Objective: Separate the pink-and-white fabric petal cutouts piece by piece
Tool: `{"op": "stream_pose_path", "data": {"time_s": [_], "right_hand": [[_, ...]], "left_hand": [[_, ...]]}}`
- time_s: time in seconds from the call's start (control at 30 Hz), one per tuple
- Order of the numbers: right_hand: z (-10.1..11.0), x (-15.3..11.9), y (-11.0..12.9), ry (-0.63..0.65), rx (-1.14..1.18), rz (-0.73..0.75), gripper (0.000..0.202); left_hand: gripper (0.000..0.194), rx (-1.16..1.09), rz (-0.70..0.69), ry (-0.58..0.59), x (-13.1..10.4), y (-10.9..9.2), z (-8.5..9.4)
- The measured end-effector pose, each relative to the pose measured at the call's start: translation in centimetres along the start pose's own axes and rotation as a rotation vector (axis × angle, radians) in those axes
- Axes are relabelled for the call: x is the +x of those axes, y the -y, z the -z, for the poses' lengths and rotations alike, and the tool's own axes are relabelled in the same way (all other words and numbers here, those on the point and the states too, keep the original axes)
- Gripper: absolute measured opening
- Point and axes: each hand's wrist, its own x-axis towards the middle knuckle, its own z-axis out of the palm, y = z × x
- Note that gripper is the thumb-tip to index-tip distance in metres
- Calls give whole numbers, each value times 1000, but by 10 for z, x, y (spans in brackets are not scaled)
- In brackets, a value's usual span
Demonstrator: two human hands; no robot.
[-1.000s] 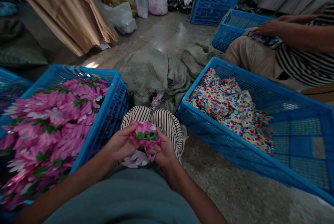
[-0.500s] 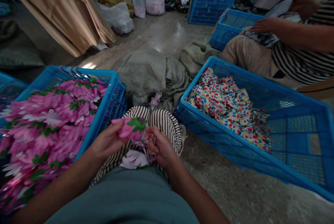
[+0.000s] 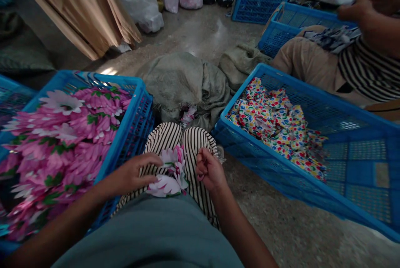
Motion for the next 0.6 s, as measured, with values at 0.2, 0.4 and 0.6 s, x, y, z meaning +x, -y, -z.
{"op": "stream_pose_path", "data": {"time_s": [0.2, 0.4, 0.6], "right_hand": [[1, -1, -5, -53, -4, 15, 15], [0, 1, -6, -50, -32, 24, 15], [-7, -4, -7, -46, -191, 125, 18]], "left_hand": [[9, 323, -66, 252, -3, 9, -31], [26, -48, 72, -14, 8, 5, -19], [22, -56, 35, -238, 16, -16, -25]]}}
